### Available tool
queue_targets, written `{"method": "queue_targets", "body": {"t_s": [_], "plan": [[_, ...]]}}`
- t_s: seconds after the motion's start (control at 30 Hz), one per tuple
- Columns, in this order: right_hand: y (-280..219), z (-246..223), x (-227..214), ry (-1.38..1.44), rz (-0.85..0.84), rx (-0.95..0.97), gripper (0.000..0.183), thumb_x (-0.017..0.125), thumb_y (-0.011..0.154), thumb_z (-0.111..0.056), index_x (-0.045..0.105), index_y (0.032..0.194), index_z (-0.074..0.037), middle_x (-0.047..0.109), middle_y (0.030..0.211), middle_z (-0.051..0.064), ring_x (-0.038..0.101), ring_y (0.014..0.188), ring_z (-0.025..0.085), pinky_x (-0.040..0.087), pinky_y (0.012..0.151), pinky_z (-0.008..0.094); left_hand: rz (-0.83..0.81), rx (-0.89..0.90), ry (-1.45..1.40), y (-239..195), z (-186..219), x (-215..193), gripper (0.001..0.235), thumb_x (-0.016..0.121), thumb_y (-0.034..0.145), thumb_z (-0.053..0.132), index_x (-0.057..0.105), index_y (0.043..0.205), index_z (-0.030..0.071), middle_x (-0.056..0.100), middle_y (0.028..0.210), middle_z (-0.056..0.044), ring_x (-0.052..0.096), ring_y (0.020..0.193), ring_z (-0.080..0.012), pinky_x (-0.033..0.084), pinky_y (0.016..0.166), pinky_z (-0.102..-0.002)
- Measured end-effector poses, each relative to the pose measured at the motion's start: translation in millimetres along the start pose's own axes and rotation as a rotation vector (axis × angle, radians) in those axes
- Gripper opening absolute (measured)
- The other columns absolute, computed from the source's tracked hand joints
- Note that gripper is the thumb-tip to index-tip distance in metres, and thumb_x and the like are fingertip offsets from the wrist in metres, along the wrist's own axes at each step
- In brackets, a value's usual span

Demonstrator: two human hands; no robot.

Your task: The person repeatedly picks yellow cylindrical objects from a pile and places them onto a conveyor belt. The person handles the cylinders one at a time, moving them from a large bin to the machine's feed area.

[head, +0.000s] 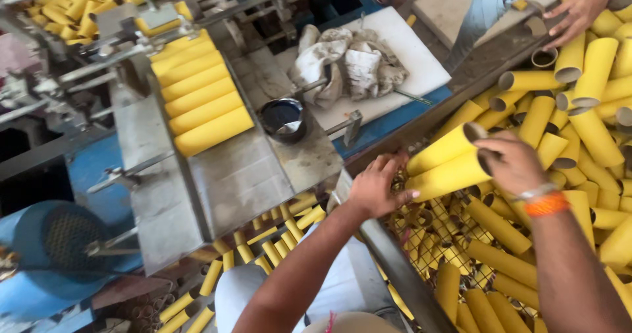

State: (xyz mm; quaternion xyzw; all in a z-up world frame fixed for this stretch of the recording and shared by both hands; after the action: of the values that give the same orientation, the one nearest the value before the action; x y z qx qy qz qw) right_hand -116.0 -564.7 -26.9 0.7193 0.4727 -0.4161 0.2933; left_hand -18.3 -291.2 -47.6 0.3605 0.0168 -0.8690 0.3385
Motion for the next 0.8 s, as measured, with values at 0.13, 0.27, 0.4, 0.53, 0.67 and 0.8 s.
{"method": "queue_targets", "body": {"t_s": [0.13,0.27,0.4,0.53,0.67,0.8], "plan": [[-35,-63,-43,0.286,0.271,-0.244,0.022,0.064,0.101,0.003,0.071,0.122,-0.003,0.069,0.111,0.01,0.068,0.102,0.02,0.053,0.09,0.029,0.227,0.224,-0.139,-26,20,-69,0.086,0.074,0.083,0.062,0.052,0.145,0.007,0.053,0.146,-0.02,0.051,0.139,-0.0398,0.042,0.12,-0.049],[13,-118,27,0.94,0.177,-0.161,0.023,0.064,0.102,0.001,0.069,0.125,0.0,0.071,0.112,0.006,0.066,0.098,0.013,0.054,0.089,0.027,0.453,0.313,0.297,-63,30,-148,0.09,0.086,0.065,0.065,0.058,0.13,0.009,0.051,0.141,-0.02,0.046,0.138,-0.0413,0.031,0.122,-0.061],[80,-222,150,0.935,0.009,-0.283,0.042,0.052,0.084,0.009,0.07,0.122,0.001,0.074,0.111,0.009,0.069,0.099,0.019,0.055,0.092,0.031,0.377,0.072,0.561,-65,-28,-202,0.089,0.091,0.05,0.053,0.06,0.121,0.008,0.051,0.14,-0.023,0.046,0.136,-0.0432,0.032,0.114,-0.061],[95,-314,228,0.447,0.041,-0.577,0.036,0.052,0.08,0.006,0.076,0.106,-0.003,0.077,0.101,0.022,0.074,0.098,0.032,0.056,0.088,0.039,0.216,-0.206,0.572,-99,-122,-228,0.081,0.089,0.056,0.04,0.059,0.126,0.012,0.059,0.133,-0.014,0.054,0.13,-0.0355,0.038,0.113,-0.056],[95,-324,236,0.323,0.029,-0.413,0.024,0.061,0.095,-0.008,0.077,0.112,-0.009,0.077,0.096,0.019,0.073,0.09,0.033,0.056,0.078,0.041,0.042,-0.433,0.623,-115,-187,-214,0.083,0.089,0.061,0.044,0.055,0.129,0.012,0.059,0.133,-0.012,0.054,0.133,-0.033,0.04,0.115,-0.054],[74,-274,188,0.47,-0.005,-0.416,0.021,0.062,0.1,-0.012,0.074,0.117,-0.009,0.077,0.098,0.013,0.074,0.081,0.021,0.057,0.072,0.033,0.004,-0.427,0.843,-111,-207,-205,0.095,0.09,0.059,0.051,0.051,0.135,0.009,0.048,0.146,-0.016,0.043,0.141,-0.0336,0.032,0.115,-0.06]]}}
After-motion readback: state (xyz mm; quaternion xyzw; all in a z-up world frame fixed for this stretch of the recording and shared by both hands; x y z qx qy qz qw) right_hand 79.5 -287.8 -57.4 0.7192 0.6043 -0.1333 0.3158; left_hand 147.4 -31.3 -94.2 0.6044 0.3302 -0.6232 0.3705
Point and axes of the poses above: each hand's wrist, its own y-axis towards the middle knuckle, its own x-axis out of the palm, z = x × y, the point moved 6 cm from there along y, towards the middle knuckle
